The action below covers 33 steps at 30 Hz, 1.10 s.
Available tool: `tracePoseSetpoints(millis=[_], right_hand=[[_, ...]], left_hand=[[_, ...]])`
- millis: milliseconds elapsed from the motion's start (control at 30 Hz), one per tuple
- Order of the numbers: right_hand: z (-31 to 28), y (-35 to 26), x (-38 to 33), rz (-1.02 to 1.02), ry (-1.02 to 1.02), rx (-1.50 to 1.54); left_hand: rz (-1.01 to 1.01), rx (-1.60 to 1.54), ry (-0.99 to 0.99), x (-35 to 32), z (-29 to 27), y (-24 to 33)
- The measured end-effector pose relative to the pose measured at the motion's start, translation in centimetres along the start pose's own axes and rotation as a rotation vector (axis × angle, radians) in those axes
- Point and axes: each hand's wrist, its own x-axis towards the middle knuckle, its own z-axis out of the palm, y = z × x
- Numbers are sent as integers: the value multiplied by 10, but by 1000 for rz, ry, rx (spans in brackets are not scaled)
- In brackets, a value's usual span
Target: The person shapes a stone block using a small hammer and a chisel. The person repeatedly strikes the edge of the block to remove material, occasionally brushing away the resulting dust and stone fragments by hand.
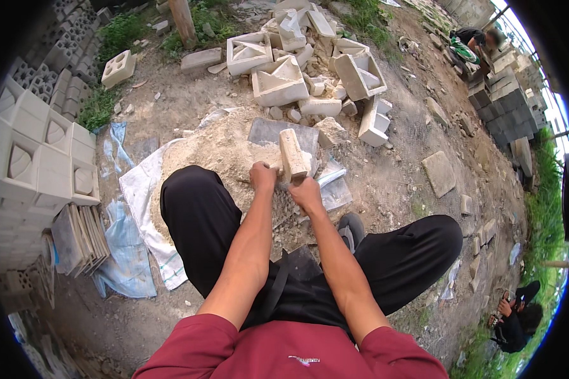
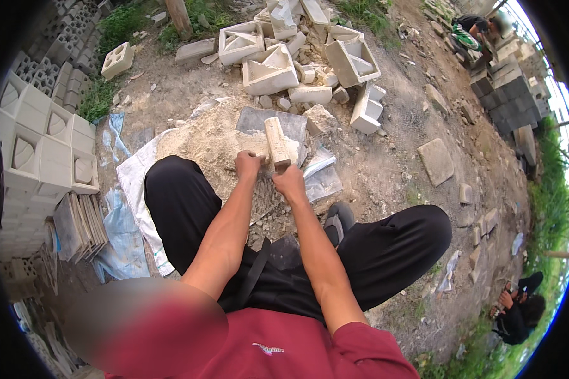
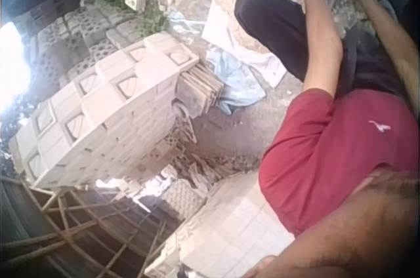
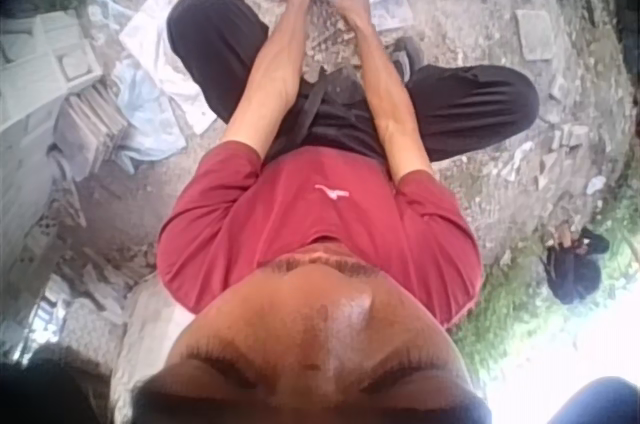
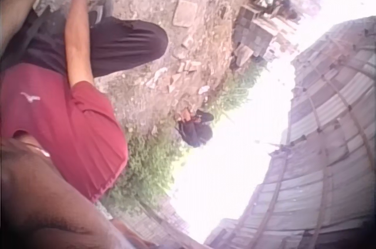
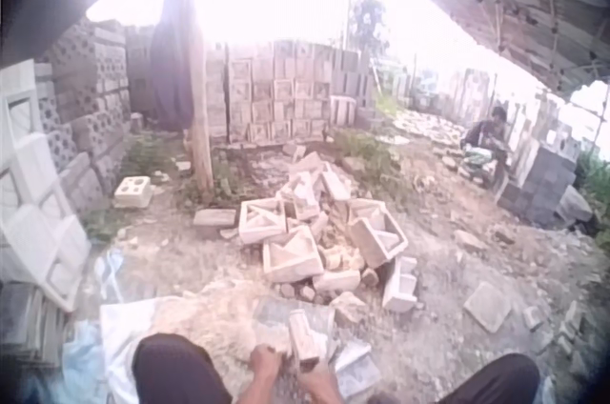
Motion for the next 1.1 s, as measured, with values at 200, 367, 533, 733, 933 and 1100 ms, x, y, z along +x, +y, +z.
tracePoseSetpoints(millis=[200, 367, 533, 733, 933, 1100], right_hand=[[-8, -39, -13, -146, 193, 162], [-10, 14, -3, -34, 168, 57], [-15, -24, -2, -13, 58, 72], [26, -36, -22, -90, 189, 216], [5, -35, -10, 29, -65, -91], [-4, -56, -16, -121, 170, 217]], left_hand=[[106, 62, 52, 11, 3, -15], [534, 434, -71, -12, 5, 6], [545, 486, -66, 5, -14, -1], [431, 339, 174, 8, -23, -10], [224, 267, 195, 3, -34, -18], [129, 84, 197, 8, -37, -20]])
